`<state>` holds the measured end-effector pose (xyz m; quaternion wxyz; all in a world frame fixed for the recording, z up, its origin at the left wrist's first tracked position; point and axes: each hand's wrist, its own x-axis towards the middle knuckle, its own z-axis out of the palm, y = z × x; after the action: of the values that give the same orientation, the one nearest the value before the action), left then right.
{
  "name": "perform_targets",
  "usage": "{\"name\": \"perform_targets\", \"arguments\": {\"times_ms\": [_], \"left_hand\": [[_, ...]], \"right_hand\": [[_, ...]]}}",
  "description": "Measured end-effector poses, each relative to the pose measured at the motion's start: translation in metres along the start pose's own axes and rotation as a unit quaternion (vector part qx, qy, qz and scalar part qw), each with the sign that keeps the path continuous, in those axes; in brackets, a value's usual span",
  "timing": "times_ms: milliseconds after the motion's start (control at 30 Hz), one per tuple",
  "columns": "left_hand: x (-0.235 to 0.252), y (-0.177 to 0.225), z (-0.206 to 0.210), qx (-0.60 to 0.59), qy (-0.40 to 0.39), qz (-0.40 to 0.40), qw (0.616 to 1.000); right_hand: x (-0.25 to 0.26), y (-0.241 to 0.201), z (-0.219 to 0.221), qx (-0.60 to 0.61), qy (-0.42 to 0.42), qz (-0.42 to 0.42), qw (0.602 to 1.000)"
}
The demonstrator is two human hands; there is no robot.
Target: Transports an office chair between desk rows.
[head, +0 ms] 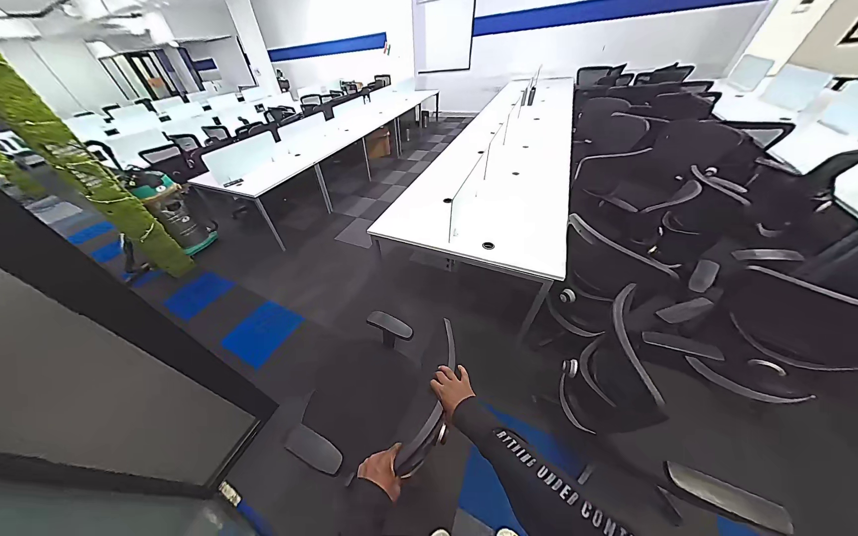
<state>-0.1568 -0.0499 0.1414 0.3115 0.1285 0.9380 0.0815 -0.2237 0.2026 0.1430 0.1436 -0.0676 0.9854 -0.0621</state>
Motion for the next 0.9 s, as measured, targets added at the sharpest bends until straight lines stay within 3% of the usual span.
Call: {"name": "perform_targets", "arguments": {"times_ms": [433,900], "left_hand": [[0.006,-0.042,-0.009,0.002,-0.004,0.047,0.999],[0.025,-0.064,-0.028,-0.003,0.016,0.060,0.998]], "right_hand": [[-0.002,-0.024,0.014,-0.023,0.042,0.008,0.999],[0.029,-0.027,0.002,-0.009,0.013,-0.004,1.000]]}}
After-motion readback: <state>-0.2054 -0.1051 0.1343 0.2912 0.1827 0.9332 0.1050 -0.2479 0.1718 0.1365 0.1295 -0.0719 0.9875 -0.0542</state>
